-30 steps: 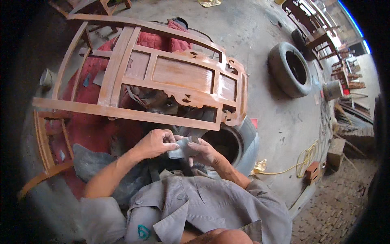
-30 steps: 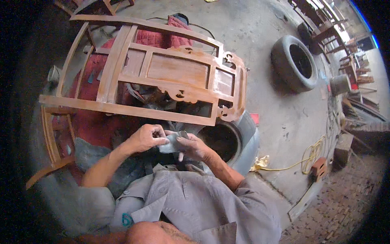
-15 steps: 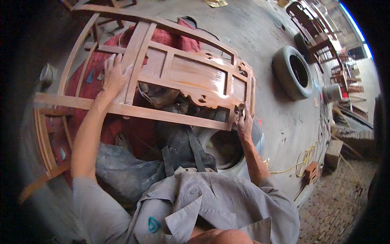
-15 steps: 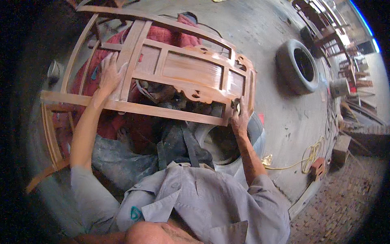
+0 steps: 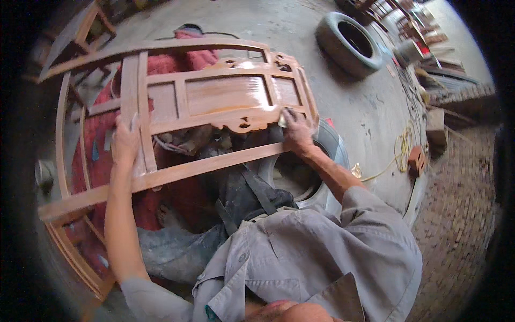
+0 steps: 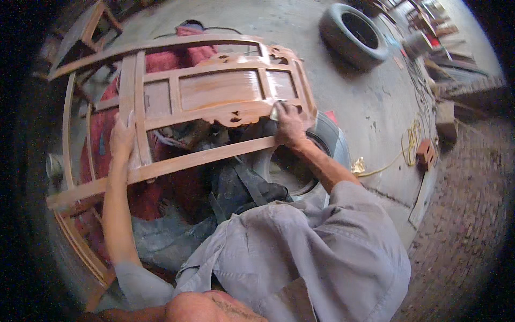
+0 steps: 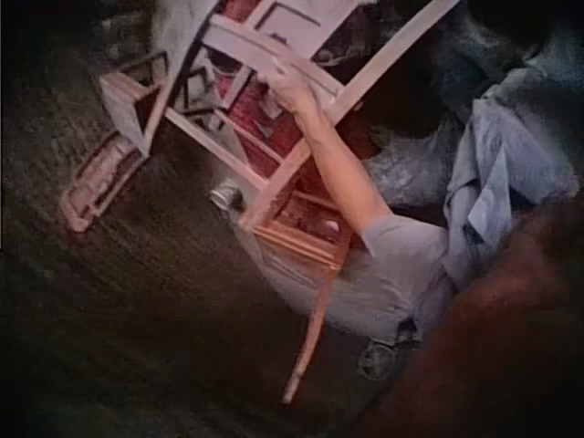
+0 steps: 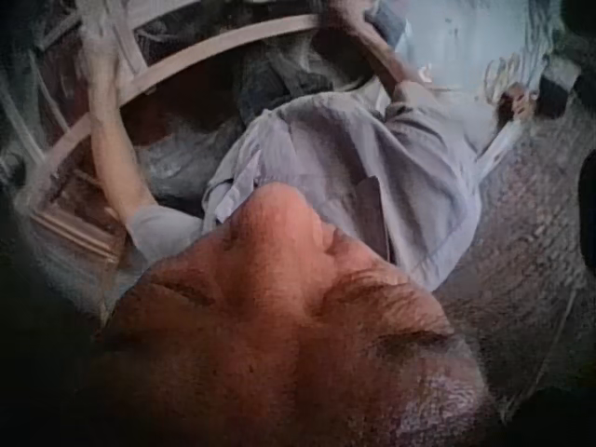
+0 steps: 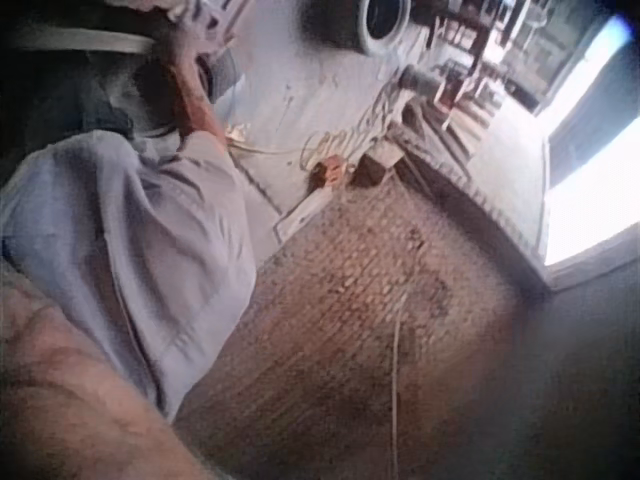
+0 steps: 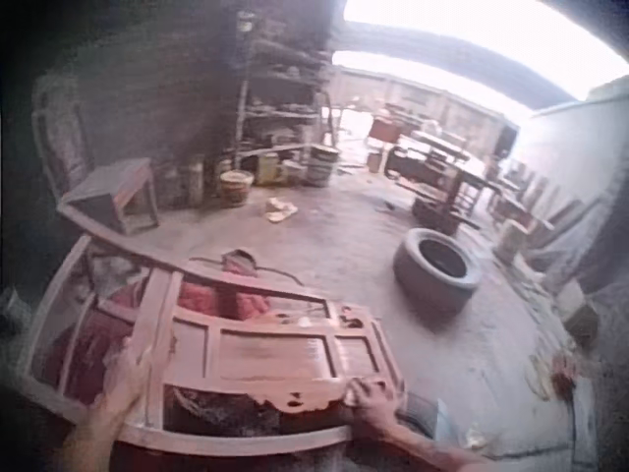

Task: The person sands a wooden chair frame using a sanding block, working on the legs, rails, and backrest. The person repositions the chair frame multiple times to access different surfaces and continues sanding until the end of the clip.

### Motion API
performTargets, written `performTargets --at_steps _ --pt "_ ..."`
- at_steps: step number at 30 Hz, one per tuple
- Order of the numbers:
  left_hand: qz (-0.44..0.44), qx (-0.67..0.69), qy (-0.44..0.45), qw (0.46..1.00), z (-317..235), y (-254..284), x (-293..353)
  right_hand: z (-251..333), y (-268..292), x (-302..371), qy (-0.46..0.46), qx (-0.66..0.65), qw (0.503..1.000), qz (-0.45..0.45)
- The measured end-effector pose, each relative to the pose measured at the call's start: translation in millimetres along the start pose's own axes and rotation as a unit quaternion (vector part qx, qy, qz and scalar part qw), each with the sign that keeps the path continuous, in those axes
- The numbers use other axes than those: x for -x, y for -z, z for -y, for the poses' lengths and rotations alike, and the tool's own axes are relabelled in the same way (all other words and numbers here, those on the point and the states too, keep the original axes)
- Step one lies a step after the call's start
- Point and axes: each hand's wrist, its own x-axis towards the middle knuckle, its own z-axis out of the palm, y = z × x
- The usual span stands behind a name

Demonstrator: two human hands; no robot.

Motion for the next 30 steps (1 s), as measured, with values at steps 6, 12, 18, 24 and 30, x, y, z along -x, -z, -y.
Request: performTargets --at_steps 6,12,18,24,30 --pt "-0.015 -0.036 -0.016 0.999 9 -6 -5 -22 -6 -8 -0.081 -0.081 0.988 -0.108" --pt "0.025 -0.045 0.019 0.998 -14 0 -2 -19 -7 -10 -0.126 -0.219 0.954 -0.162" --pt "0.013 0.011 -0.021 1.000 21 -1 -8 54 -24 7 0.092 -0.176 0.973 -0.115" --pt "-0.013 0.016 -0.035 0.999 18 -8 -7 -44 -26 -4 -0.198 -0.109 0.974 0.019" --pt "0.006 -0.004 -0.017 1.000 14 1 -1 -7 -23 -1 -0.090 -0.131 0.979 0.126"
